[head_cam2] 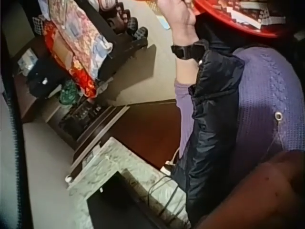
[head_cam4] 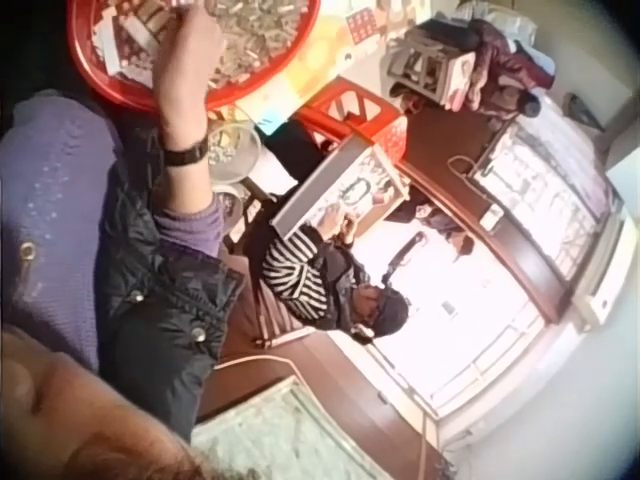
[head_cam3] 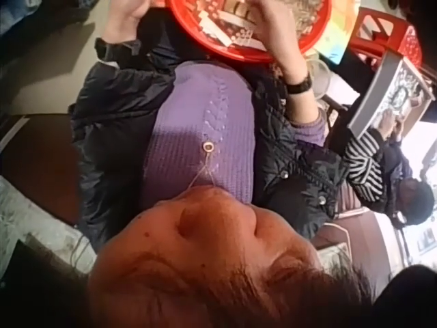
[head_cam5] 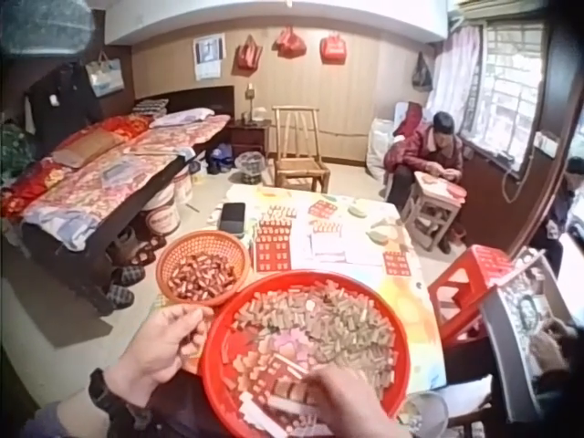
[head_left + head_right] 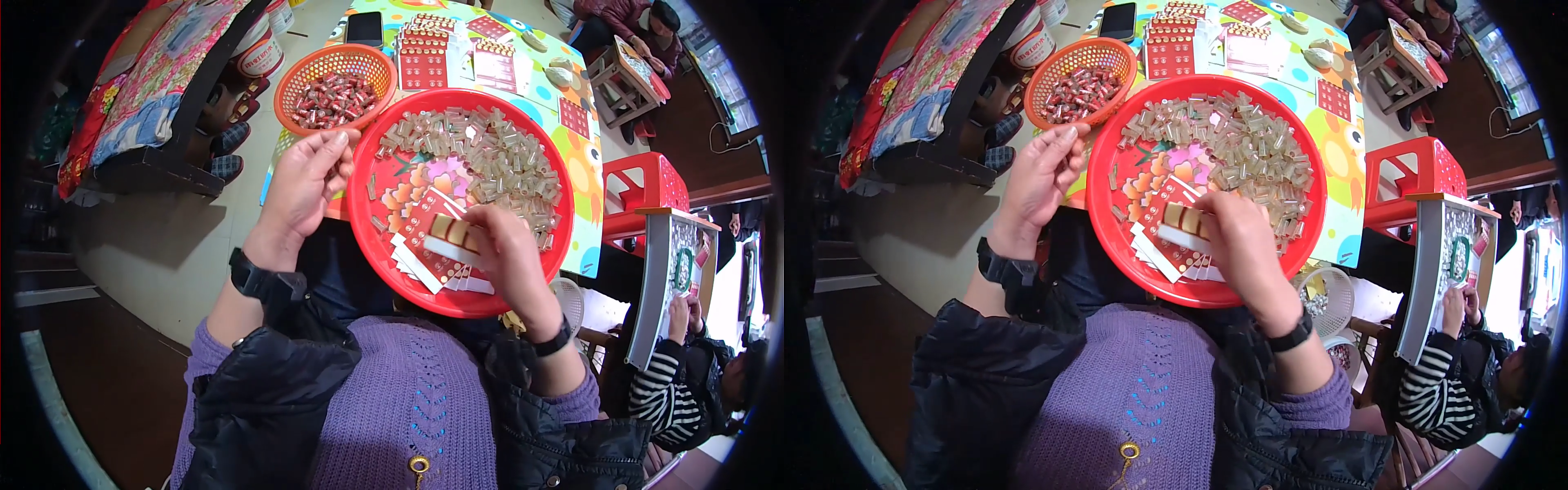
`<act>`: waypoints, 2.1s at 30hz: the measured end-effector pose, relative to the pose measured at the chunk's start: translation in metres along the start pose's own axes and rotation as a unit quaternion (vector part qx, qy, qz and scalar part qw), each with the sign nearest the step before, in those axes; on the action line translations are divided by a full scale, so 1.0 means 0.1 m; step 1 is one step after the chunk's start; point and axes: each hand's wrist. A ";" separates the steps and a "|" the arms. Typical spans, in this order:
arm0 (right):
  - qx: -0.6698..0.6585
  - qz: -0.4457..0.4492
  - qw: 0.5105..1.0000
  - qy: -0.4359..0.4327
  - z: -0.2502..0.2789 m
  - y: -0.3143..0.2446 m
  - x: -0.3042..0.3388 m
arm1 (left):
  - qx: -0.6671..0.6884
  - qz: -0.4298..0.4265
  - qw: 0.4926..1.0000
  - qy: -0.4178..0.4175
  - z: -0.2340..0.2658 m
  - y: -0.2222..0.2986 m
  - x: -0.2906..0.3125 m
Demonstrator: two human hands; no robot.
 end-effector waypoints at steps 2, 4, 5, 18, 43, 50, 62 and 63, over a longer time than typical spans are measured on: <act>-0.066 -0.034 0.997 -0.007 0.18 -0.08 0.14 | -0.027 -0.012 1.000 0.006 0.06 0.09 -0.09; -0.131 -0.069 0.989 -0.012 0.37 -0.13 0.32 | -0.095 -0.058 0.994 0.020 0.15 0.22 -0.27; -0.142 -0.101 0.984 -0.039 0.47 -0.13 0.42 | -0.130 -0.080 0.988 0.030 0.20 0.28 -0.33; 0.076 -0.082 0.969 -0.220 0.55 0.37 1.36 | -0.557 -0.251 0.782 0.123 0.58 0.14 -1.10; 0.085 -0.102 0.990 0.038 -0.15 0.20 0.30 | -0.563 -0.067 0.805 -0.173 -0.57 -0.74 0.30; 0.071 -0.132 0.987 0.054 -0.08 0.15 0.35 | -0.538 -0.124 0.816 -0.173 -0.70 -0.74 0.24; -0.042 -0.105 0.992 0.055 -0.10 0.26 0.36 | -0.528 -0.216 0.795 -0.206 -0.73 -0.81 0.14; -0.087 -0.120 0.988 0.052 -0.09 0.26 0.35 | -0.525 -0.217 0.791 -0.228 -0.71 -0.82 0.12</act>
Point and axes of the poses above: each hand's wrist, its own x-axis away from the middle knuckle, its own z-axis out of the back of the hand, y = z × x, and after that the axes turned 5 degrees about -y, right-handed
